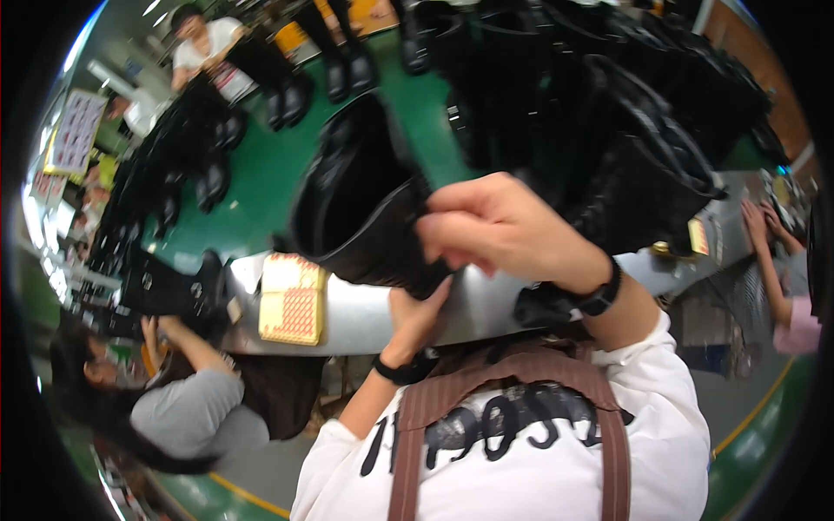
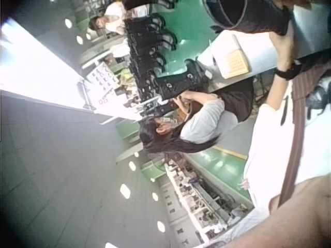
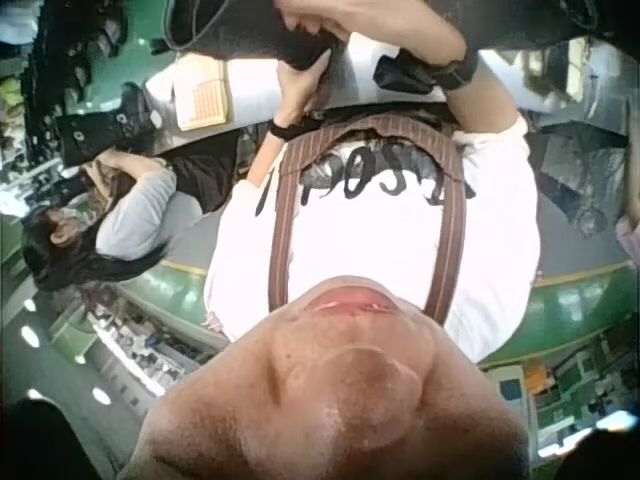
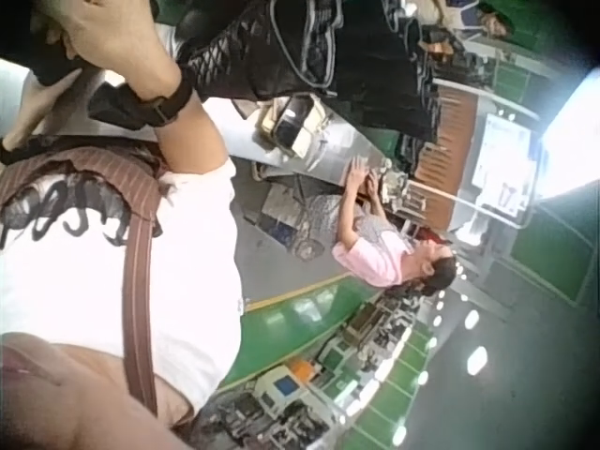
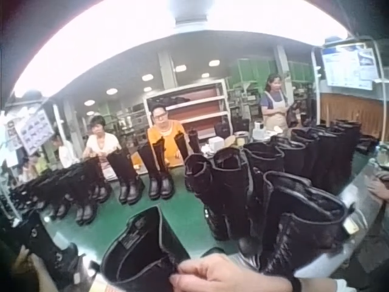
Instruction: The recorder is inspecting and adjusting zippers on black boots on a conveyor belt in a shoe manufacturing facility.
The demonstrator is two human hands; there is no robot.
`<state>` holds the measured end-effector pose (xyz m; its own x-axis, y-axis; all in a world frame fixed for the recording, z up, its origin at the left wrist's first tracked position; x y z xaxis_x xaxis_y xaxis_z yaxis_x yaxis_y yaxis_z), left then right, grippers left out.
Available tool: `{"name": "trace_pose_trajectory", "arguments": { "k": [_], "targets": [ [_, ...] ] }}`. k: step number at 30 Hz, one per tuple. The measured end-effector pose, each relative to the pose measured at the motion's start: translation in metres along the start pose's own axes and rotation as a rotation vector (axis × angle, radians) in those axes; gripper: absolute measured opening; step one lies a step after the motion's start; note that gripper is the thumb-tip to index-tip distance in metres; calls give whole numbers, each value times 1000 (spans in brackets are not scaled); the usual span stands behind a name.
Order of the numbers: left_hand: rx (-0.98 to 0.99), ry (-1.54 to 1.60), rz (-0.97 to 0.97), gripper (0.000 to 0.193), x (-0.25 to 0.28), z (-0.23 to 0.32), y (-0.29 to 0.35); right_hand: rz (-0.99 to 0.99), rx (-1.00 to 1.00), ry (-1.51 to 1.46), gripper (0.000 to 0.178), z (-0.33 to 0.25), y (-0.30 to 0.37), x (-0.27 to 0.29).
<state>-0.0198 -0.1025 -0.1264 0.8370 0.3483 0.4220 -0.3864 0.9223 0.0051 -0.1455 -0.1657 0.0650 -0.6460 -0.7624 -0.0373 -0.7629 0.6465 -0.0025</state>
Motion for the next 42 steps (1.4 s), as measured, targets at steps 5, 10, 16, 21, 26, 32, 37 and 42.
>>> {"name": "trace_pose_trajectory", "arguments": {
  "k": [5,10,16,21,26,32,37,42],
  "targets": [
    [-95,207,34,41,0,27,10,-101,266,-141,27,-38,19,-19],
    [-176,212,108,40,1,32,8,607,881,1116,44,-120,118,0],
    [-43,-845,-168,45,20,28,19,951,571,1505,66,-114,186,67],
    [-92,-363,-566,33,-8,80,41,835,415,1056,43,-79,189,111],
    [-377,111,-420,45,-63,156,8,869,553,621,36,-65,203,161],
    [-439,255,-350,54,-119,198,-16,804,586,527,36,-54,218,183],
    [-447,254,-376,55,-145,205,-21,777,619,517,35,-54,228,187],
    [-424,262,-300,50,-141,184,-20,889,634,464,36,-45,237,202]
  ]
}}
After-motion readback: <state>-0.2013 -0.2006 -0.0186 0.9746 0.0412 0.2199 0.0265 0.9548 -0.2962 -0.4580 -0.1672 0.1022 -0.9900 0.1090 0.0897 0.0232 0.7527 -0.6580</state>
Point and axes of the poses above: each hand's wrist, its own y-axis away from the middle knuckle, its own x-axis out of the back of the hand, z = x × y, the point moved 10 cm from there along -y, towards the middle knuckle, and after that the axes turned 5 degrees about -y, right-handed, at the moved point
